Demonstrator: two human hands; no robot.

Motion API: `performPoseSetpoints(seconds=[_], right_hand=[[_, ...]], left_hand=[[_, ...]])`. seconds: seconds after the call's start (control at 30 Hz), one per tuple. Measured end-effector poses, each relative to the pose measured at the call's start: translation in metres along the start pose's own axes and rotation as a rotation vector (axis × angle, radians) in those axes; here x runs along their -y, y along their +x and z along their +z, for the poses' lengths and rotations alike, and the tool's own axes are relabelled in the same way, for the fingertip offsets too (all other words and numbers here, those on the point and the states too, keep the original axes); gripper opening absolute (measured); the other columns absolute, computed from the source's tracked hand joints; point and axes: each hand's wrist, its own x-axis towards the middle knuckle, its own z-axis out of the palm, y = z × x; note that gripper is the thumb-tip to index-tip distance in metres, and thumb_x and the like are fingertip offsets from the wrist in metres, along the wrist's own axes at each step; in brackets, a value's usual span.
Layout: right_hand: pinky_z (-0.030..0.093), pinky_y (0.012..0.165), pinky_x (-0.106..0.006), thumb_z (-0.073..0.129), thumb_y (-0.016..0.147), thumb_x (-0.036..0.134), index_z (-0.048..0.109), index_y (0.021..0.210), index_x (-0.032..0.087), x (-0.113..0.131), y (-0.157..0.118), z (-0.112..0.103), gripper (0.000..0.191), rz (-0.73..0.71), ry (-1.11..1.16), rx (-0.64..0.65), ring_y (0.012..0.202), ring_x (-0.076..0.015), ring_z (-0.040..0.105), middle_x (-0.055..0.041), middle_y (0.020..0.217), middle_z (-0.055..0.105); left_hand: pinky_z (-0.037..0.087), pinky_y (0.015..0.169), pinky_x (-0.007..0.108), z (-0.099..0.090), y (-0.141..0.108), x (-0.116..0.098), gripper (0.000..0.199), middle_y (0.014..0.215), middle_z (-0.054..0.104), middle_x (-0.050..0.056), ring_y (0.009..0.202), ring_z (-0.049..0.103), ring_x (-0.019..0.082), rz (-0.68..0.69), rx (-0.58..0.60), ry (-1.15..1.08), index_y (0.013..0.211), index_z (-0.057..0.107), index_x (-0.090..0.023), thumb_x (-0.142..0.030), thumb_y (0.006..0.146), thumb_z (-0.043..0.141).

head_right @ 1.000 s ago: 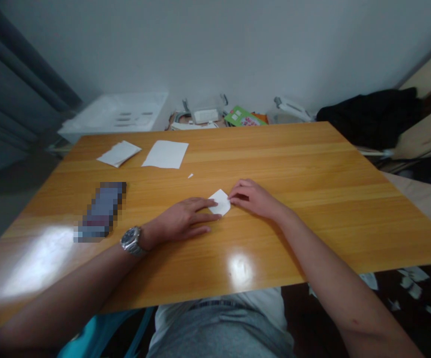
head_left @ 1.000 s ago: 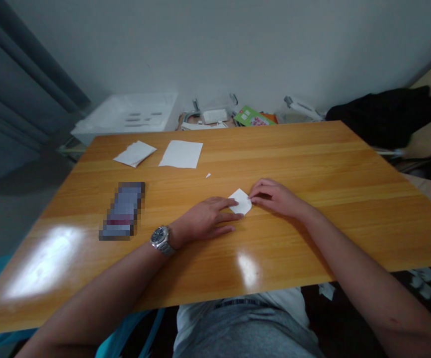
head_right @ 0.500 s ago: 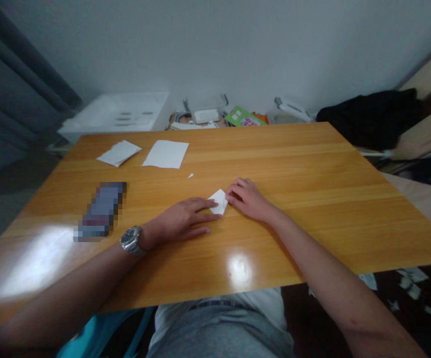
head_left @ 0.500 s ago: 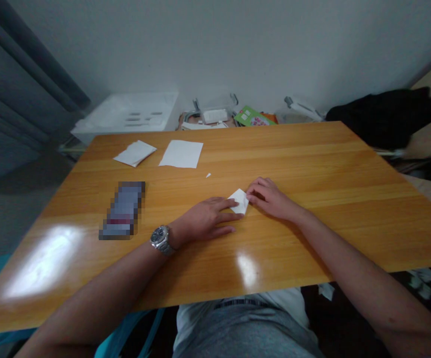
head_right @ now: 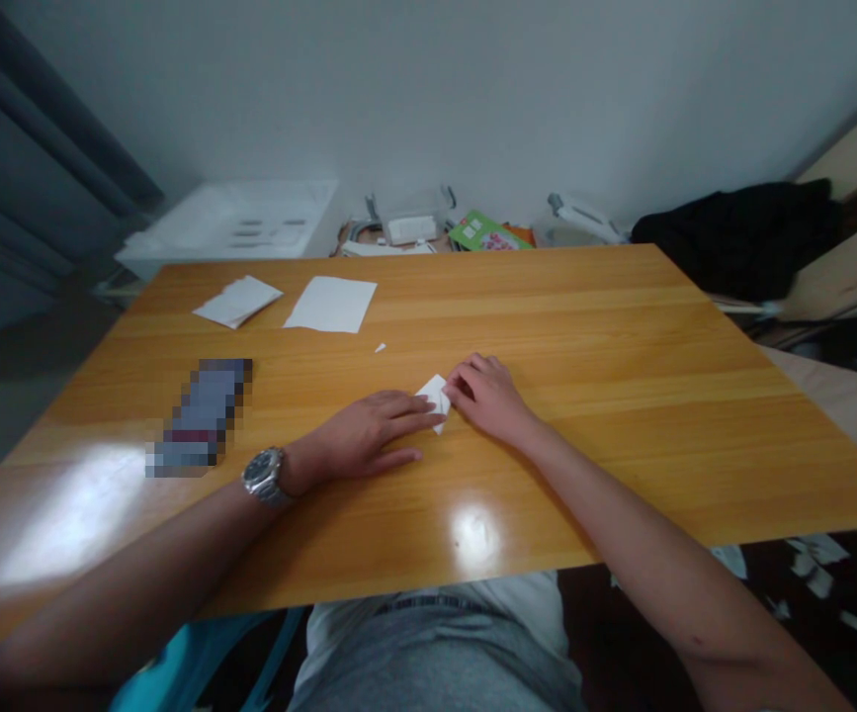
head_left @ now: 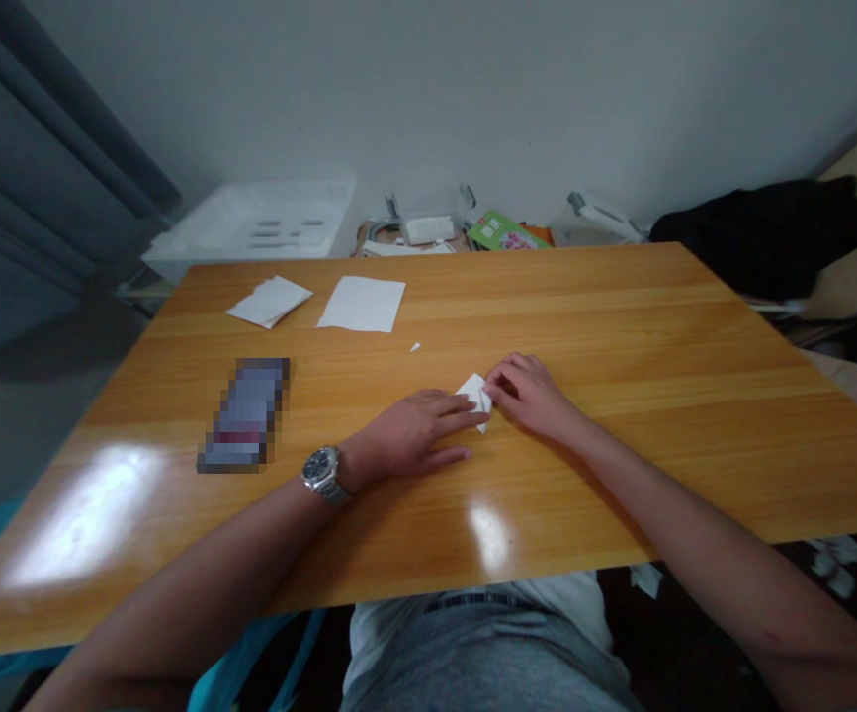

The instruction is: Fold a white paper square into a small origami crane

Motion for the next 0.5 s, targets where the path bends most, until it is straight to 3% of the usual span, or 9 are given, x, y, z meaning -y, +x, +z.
performPoseSetpoints(seconds=[0.5], right_hand=[[0.043,0.085,-0.042,0.063,0.096,0.034,0.063,0.091,0.023,0.0024,0.0023,0.0060,0.012,0.025,-0.060,-0.051,0.092,-0.0277,0.057,-0.0080,0.096,0.065]], left_hand=[[0.046,0.112,0.048,0.0037,0.0014,-0.0008,0.049,0.144,0.058,0.015,0.128,0.058,0.029,-0.012,-0.015,0.043,0.148,0.054,-0.023,-0.047,0.105,0.050]])
